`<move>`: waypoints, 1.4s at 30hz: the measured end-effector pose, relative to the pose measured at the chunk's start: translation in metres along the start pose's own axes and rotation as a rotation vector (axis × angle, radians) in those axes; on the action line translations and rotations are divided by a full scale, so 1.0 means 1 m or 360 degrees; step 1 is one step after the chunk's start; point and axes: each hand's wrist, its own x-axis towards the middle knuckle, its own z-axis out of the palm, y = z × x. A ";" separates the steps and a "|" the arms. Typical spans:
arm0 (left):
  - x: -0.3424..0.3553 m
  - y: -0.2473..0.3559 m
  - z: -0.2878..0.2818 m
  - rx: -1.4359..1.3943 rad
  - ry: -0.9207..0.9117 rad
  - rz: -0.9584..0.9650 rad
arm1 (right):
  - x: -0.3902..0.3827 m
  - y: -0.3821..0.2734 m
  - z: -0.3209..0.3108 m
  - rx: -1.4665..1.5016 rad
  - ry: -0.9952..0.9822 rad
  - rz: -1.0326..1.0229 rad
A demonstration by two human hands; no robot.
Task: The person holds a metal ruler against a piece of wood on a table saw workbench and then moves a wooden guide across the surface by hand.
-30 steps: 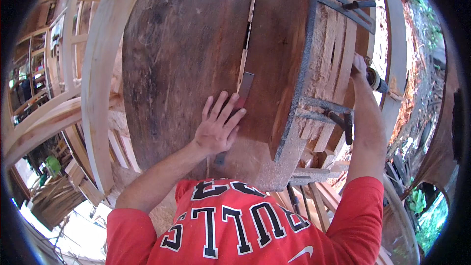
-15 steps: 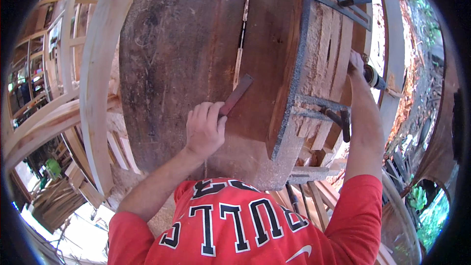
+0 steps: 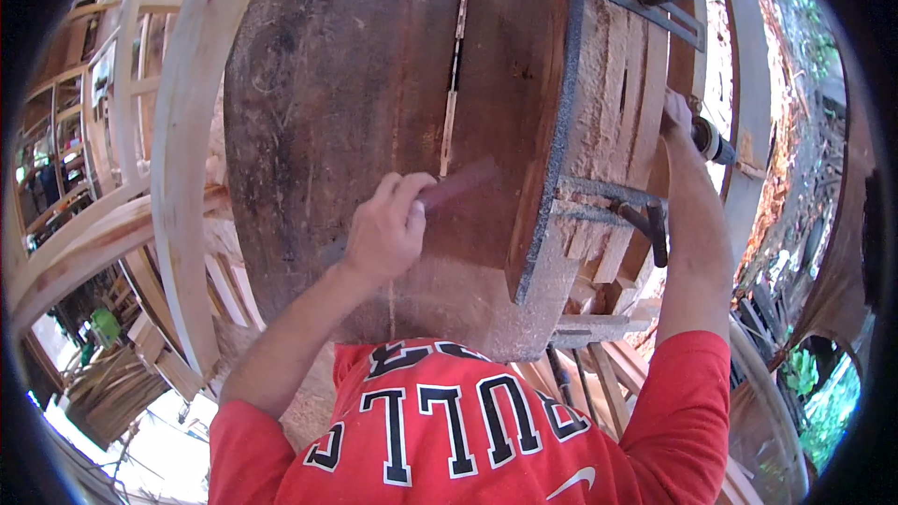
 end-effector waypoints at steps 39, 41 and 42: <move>0.064 -0.039 -0.024 0.0194 0.0040 0.0458 | 0.017 0.012 0.003 -0.0213 -0.0285 -0.0123; 0.065 -0.039 -0.025 0.0165 0.0016 0.0462 | 0.016 0.018 0.006 -0.0220 -0.0214 -0.0303; 0.065 -0.039 -0.025 0.0170 0.0005 0.0466 | 0.015 0.020 0.007 -0.0224 -0.0188 -0.0363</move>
